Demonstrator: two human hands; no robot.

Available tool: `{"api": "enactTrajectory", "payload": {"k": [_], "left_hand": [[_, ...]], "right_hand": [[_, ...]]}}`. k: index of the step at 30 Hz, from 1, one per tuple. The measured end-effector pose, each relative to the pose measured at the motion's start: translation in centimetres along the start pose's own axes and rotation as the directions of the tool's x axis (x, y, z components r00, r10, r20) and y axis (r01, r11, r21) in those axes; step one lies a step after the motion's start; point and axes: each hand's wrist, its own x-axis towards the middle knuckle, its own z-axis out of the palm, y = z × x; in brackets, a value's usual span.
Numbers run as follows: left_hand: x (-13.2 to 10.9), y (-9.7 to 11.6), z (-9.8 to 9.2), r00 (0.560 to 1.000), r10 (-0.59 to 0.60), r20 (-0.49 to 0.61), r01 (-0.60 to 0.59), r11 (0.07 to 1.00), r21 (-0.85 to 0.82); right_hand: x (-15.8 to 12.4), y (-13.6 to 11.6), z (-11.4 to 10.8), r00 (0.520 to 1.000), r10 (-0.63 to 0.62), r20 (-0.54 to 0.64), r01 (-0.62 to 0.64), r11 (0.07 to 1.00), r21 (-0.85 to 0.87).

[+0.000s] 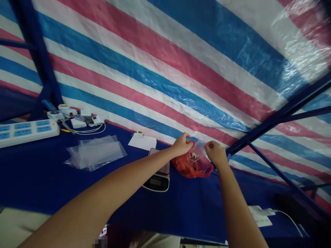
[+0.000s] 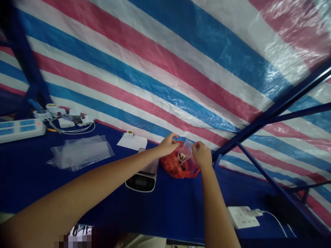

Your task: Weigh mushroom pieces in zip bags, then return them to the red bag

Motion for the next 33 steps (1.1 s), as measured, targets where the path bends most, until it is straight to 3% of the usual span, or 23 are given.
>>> {"api": "enactTrajectory", "payload": {"k": [6, 13, 18, 21, 24, 26, 29, 31, 33], "left_hand": [[-0.6, 0.7, -0.7, 1.000, -0.016, 0.018, 0.015, 0.999, 0.039], [-1.2, 0.7, -0.3, 1.000, -0.004, 0.008, 0.003, 1.000, 0.030], [-1.4, 1.1, -0.4, 1.000, -0.003, -0.028, 0.003, 1.000, -0.003], [-2.2, 2.2, -0.8, 0.998, 0.058, -0.030, -0.059, 0.998, -0.033], [-4.1, 3.5, -1.9, 0.993, 0.102, 0.054, -0.094, 0.985, -0.142], [-6.2, 4.0, -2.8, 0.975, 0.057, 0.214, 0.009, 0.954, -0.299], [-10.4, 3.9, -4.3, 0.874, -0.084, 0.479, 0.325, 0.835, -0.445], [-13.4, 3.4, -5.4, 0.827, -0.159, 0.539, 0.455, 0.752, -0.477], [-16.2, 2.7, -6.8, 0.848, -0.235, 0.475, 0.491, 0.685, -0.538]], "right_hand": [[-0.8, 0.3, -1.2, 0.984, 0.043, -0.170, -0.014, 0.986, 0.168], [-0.8, -0.6, -0.6, 0.987, 0.000, -0.158, 0.037, 0.972, 0.231], [-1.4, -0.5, -2.6, 0.969, 0.086, -0.233, -0.011, 0.951, 0.309], [-3.4, -1.7, -4.9, 0.973, 0.084, -0.214, 0.029, 0.877, 0.479], [-6.9, -3.9, -7.4, 0.987, 0.107, -0.119, 0.013, 0.686, 0.728], [-9.5, -5.4, -8.4, 0.993, 0.115, -0.029, -0.047, 0.603, 0.796], [-13.2, -6.9, -8.3, 0.984, 0.177, 0.021, -0.110, 0.509, 0.854], [-15.6, -7.3, -7.2, 0.973, 0.229, 0.033, -0.137, 0.455, 0.880], [-18.3, -7.4, -5.6, 0.952, 0.306, -0.007, -0.140, 0.456, 0.879]]}}
